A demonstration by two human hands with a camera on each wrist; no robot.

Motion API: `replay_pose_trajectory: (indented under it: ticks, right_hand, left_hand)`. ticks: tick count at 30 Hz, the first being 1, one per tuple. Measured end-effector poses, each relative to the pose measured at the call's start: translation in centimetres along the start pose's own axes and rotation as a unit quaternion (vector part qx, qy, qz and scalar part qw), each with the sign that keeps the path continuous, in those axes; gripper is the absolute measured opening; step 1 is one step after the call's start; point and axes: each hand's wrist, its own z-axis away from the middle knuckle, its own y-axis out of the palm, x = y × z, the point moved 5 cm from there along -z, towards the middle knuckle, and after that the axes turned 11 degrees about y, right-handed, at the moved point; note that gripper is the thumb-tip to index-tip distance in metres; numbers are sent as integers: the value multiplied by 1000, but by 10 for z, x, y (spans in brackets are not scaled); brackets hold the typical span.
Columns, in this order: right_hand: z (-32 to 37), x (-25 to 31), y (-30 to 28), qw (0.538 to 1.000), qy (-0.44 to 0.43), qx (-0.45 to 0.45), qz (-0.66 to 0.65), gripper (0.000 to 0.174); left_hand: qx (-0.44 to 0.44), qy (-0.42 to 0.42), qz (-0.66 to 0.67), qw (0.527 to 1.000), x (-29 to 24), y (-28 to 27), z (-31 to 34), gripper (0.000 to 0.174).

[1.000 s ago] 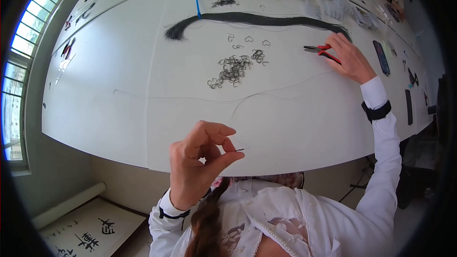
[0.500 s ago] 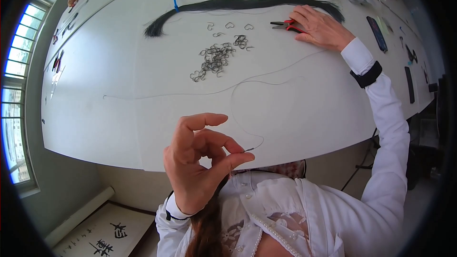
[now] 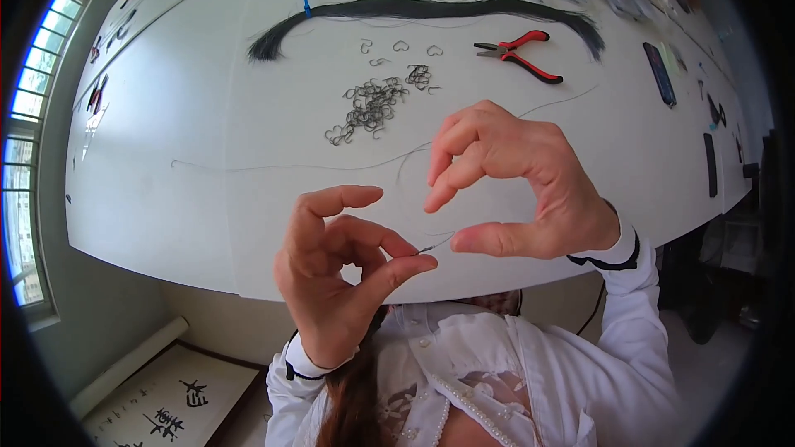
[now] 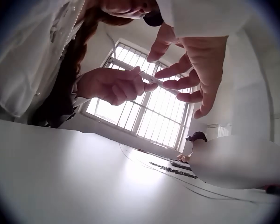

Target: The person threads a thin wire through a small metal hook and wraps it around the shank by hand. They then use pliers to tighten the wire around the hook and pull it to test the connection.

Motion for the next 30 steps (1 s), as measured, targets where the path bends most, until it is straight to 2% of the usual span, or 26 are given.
replay_pose_trajectory:
  ticks: [4, 6, 13, 19, 22, 25, 30]
  right_hand:
    - [1, -1, 8, 1000, -5, 12, 6, 20]
    - [3, 1, 8, 998, -22, -23, 50, 21]
    - [6, 8, 12, 992, -53, -57, 99, 21]
    - [9, 10, 11, 985, -61, -90, 136, 21]
    - [9, 10, 10, 983, -61, -107, 133, 21]
    - [10, 12, 11, 982, -56, -105, 150, 22]
    - [10, 14, 10, 984, -53, -114, 124, 25]
  left_hand:
    - [-10, -2, -13, 1000, 2, -2, 1, 48]
    - [-1, -22, -17, 1000, 4, -1, 2, 55]
    - [1, -40, -10, 999, 4, 2, 2, 54]
    - [6, -20, 7, 1000, 2, 3, 2, 53]
    - [-2, 15, 32, 999, 0, 2, 4, 46]
    - [3, 3, 39, 999, -2, 4, 4, 48]
    - [-59, -48, 92, 993, 0, 2, 6, 61]
